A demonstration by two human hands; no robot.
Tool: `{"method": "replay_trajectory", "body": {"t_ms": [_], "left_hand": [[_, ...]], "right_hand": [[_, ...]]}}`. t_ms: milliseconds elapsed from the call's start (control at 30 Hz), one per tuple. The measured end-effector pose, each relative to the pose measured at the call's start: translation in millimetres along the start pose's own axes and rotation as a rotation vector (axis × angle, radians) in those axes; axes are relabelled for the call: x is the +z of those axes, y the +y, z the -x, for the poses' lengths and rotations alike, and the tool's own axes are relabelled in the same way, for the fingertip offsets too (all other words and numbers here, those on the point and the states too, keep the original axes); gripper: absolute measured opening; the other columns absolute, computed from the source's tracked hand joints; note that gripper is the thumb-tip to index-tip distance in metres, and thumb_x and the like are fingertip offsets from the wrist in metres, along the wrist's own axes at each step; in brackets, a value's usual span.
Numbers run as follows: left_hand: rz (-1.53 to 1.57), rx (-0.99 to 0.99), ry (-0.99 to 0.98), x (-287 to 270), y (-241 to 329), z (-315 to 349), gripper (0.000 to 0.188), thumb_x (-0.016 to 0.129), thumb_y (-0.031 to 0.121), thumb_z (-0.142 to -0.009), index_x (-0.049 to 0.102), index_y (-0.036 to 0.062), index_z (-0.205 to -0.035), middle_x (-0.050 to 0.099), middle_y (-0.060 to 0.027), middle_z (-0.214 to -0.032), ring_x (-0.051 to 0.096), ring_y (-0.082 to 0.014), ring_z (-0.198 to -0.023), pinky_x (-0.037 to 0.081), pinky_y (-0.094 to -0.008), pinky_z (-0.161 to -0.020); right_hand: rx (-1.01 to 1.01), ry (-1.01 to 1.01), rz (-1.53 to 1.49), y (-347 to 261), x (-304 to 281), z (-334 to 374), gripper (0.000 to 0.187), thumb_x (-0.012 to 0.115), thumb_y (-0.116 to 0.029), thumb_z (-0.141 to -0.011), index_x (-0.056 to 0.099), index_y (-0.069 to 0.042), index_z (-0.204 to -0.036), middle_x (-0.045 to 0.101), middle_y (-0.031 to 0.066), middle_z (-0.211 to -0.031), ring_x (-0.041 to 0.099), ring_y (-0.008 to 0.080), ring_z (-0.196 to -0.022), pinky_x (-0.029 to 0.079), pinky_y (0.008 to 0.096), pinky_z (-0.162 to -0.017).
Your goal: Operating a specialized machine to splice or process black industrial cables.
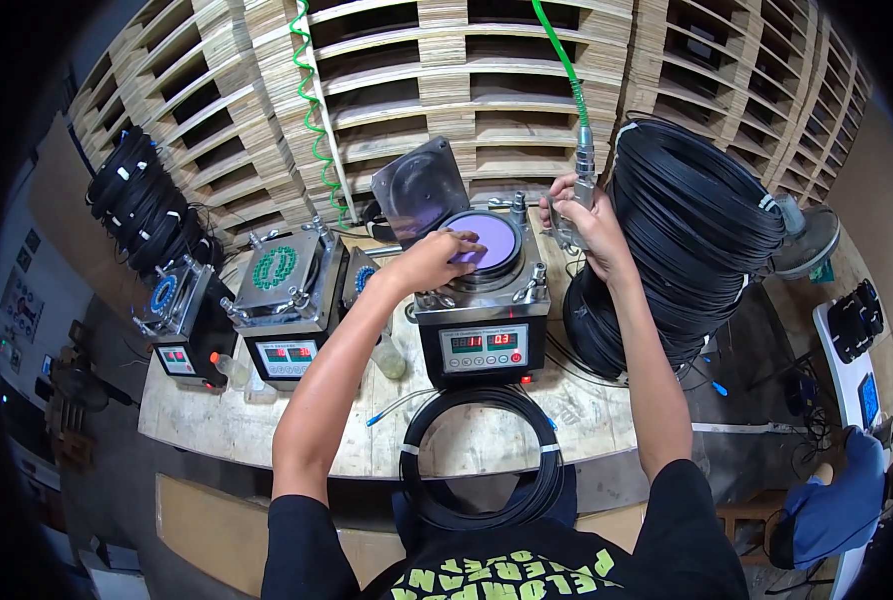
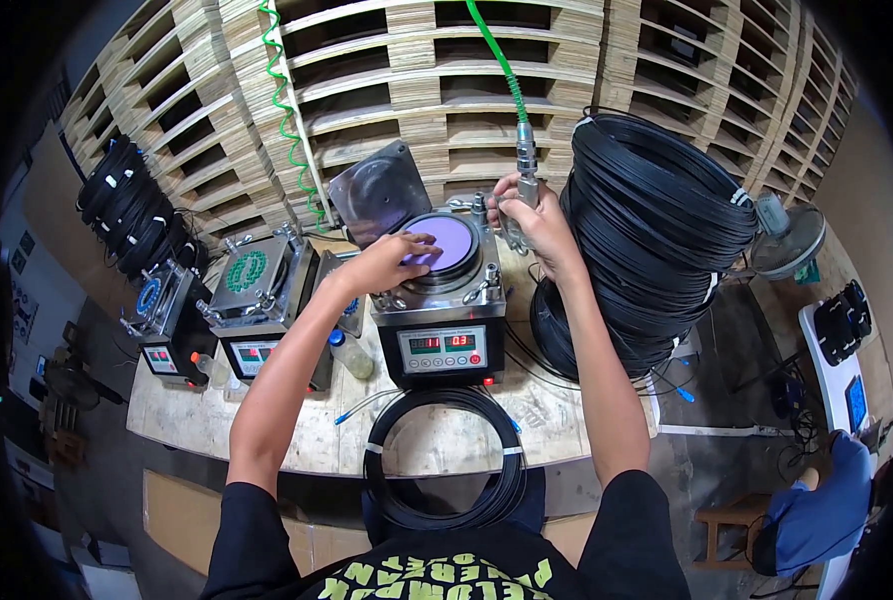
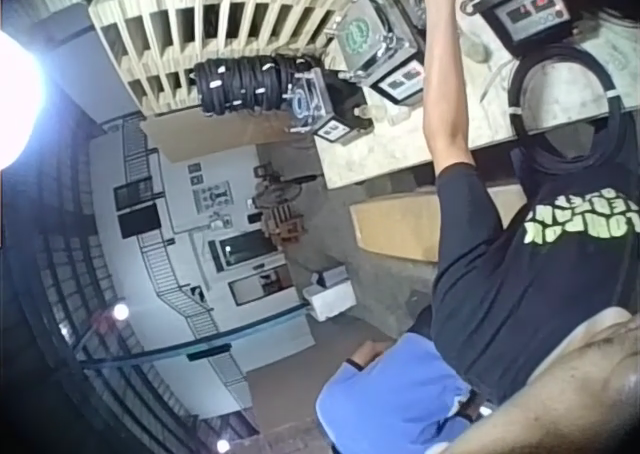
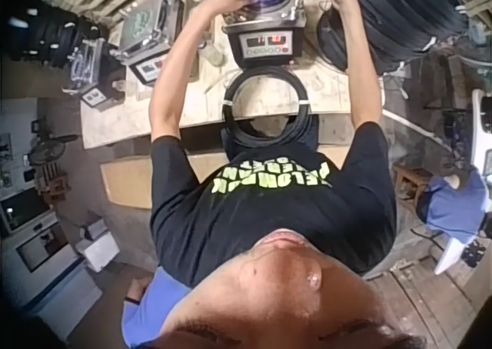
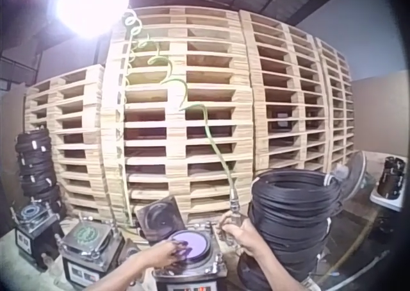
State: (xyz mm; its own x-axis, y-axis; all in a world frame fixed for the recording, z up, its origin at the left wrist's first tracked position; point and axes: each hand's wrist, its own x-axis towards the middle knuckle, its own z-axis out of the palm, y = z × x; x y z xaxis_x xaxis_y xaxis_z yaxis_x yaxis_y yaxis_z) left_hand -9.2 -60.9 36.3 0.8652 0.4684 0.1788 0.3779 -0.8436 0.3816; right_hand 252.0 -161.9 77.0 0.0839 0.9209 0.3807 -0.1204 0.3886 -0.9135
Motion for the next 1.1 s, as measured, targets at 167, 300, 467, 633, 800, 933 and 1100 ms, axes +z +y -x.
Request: {"method": "replay_trajectory", "body": {"t_ms": [167,300,467,633,800,933,1100], "left_hand": [[-0.020,0.011,0.033,3.9,-7.4,-8.1,0.040,0.067,0.013,-0.089,0.064,0.0079,-0.129,0.055,-0.0195,-0.141,0.055,-0.0383,-0.124,0.046,-0.0432,-0.104],[0.033,-0.019,-0.036,-3.1,-6.0,-10.5,0.036,0.063,0.021,-0.096,0.065,0.0073,-0.129,0.055,-0.0194,-0.140,0.059,-0.0378,-0.120,0.049,-0.0420,-0.099],[0.463,-0.112,0.167,-22.3,27.2,-13.0,0.042,0.055,0.031,-0.103,0.060,0.0021,-0.133,0.059,-0.0154,-0.137,0.061,-0.0264,-0.120,0.049,-0.0369,-0.098],[0.831,0.074,0.449,-53.3,69.0,-20.9,0.048,0.054,0.030,-0.104,0.051,-0.0024,-0.140,0.064,-0.0147,-0.127,0.061,-0.0178,-0.115,0.047,-0.0308,-0.098],[0.537,-0.102,0.796,-40.7,36.6,5.9,0.033,0.058,0.023,-0.101,0.067,-0.0013,-0.122,0.073,-0.0117,-0.104,0.068,-0.0146,-0.089,0.054,-0.0289,-0.078],[0.719,-0.219,1.062,-24.2,25.7,21.8,0.023,0.057,0.014,-0.101,0.069,-0.0008,-0.114,0.070,-0.0058,-0.094,0.060,-0.0088,-0.081,0.049,-0.0235,-0.074],[0.770,-0.170,0.922,-26.6,35.3,19.1,0.025,0.062,0.018,-0.100,0.069,0.0009,-0.117,0.069,-0.0025,-0.095,0.059,-0.0067,-0.082,0.049,-0.0229,-0.073]], "right_hand": [[0.014,-0.017,-0.030,1.3,5.6,-1.4,0.015,0.056,-0.006,-0.091,0.056,-0.003,-0.106,0.064,0.0075,-0.094,0.065,0.0146,-0.082,0.056,0.0302,-0.077],[0.023,-0.080,-0.064,4.9,8.1,-4.0,0.018,0.057,-0.006,-0.090,0.056,-0.003,-0.108,0.066,0.0108,-0.095,0.067,0.0177,-0.084,0.057,0.0322,-0.078],[0.159,-0.244,-0.086,4.8,24.3,-7.3,0.020,0.058,-0.007,-0.090,0.056,-0.002,-0.109,0.069,0.0167,-0.101,0.071,0.0235,-0.088,0.058,0.0366,-0.081],[0.150,-0.323,0.014,-1.5,47.6,-7.1,0.017,0.056,-0.006,-0.090,0.058,-0.001,-0.106,0.067,0.0107,-0.095,0.068,0.0182,-0.085,0.057,0.0330,-0.079],[0.071,-0.134,0.211,-15.2,30.5,-1.1,0.013,0.053,-0.003,-0.090,0.059,0.000,-0.100,0.062,0.0050,-0.088,0.062,0.0126,-0.078,0.054,0.0273,-0.072],[0.016,0.033,0.198,12.8,11.4,5.8,0.010,0.051,-0.002,-0.089,0.058,-0.001,-0.097,0.059,0.0038,-0.085,0.060,0.0117,-0.075,0.051,0.0260,-0.069],[-0.148,0.049,0.343,21.1,5.6,-3.5,0.011,0.051,-0.002,-0.091,0.060,-0.001,-0.097,0.062,0.0051,-0.085,0.062,0.0123,-0.077,0.052,0.0280,-0.073]]}}
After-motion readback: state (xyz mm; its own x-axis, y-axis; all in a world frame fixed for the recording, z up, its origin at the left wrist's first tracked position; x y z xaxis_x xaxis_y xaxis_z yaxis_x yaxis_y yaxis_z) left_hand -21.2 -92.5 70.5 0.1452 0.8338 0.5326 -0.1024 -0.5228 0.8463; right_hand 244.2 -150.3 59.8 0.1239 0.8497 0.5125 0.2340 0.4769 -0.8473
